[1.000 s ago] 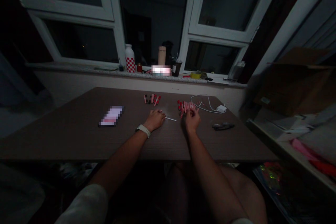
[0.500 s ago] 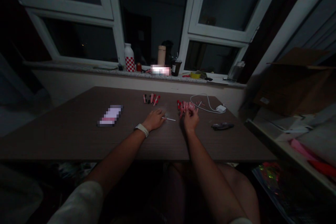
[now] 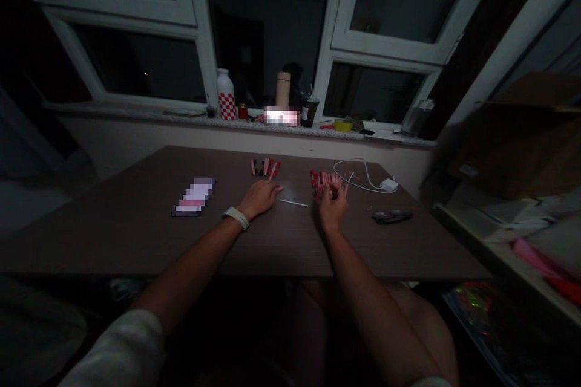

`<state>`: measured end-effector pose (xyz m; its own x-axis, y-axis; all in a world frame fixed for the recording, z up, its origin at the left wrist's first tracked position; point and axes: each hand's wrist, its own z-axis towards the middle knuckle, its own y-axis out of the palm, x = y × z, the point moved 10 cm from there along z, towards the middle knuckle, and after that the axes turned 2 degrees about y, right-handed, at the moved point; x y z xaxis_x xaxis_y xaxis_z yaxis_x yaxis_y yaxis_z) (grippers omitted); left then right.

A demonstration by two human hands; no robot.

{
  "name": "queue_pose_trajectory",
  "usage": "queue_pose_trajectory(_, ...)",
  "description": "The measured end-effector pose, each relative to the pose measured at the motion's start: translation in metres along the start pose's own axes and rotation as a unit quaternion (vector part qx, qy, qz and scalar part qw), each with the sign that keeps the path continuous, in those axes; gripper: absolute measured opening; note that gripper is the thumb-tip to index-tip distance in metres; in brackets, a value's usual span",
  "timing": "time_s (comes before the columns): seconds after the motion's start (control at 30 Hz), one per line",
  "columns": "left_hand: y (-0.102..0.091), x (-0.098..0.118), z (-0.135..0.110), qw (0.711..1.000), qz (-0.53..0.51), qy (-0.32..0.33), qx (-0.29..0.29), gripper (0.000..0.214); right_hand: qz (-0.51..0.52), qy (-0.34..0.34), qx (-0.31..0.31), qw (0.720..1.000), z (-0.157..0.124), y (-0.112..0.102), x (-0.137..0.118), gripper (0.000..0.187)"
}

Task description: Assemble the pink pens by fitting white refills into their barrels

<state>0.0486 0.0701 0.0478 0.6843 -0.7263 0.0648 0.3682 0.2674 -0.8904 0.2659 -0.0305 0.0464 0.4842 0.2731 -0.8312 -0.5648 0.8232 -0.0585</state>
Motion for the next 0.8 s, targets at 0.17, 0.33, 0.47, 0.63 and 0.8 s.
queue_pose_trajectory(0.17, -0.014, -0.044, -0.009, 0.998, -0.032, -0.048, 0.039, 0.031, 0.032, -0.053, -0.036, 0.997, -0.022, 0.023, -0.021, 0.036)
queue_pose_trajectory(0.33, -0.002, -0.051, -0.013, 0.998, -0.035, -0.035, 0.044, 0.03, 0.083, -0.025, -0.146, 0.985, -0.042, 0.058, -0.012, 0.033)
queue_pose_trajectory(0.47, 0.007, -0.042, -0.007, 0.997, -0.057, -0.014, 0.049, 0.029, 0.091, 0.017, -0.181, 0.979, -0.046, 0.068, 0.001, 0.029)
queue_pose_trajectory(0.63, 0.01, -0.021, 0.004, 0.996, -0.073, 0.025, 0.045, 0.03, 0.132, 0.047, -0.212, 0.967, -0.036, 0.066, 0.012, 0.024)
queue_pose_trajectory(0.8, 0.018, -0.018, 0.008, 0.996, -0.081, 0.016, 0.041, 0.031, 0.125, 0.054, -0.23, 0.964, -0.019, 0.059, 0.022, 0.02)
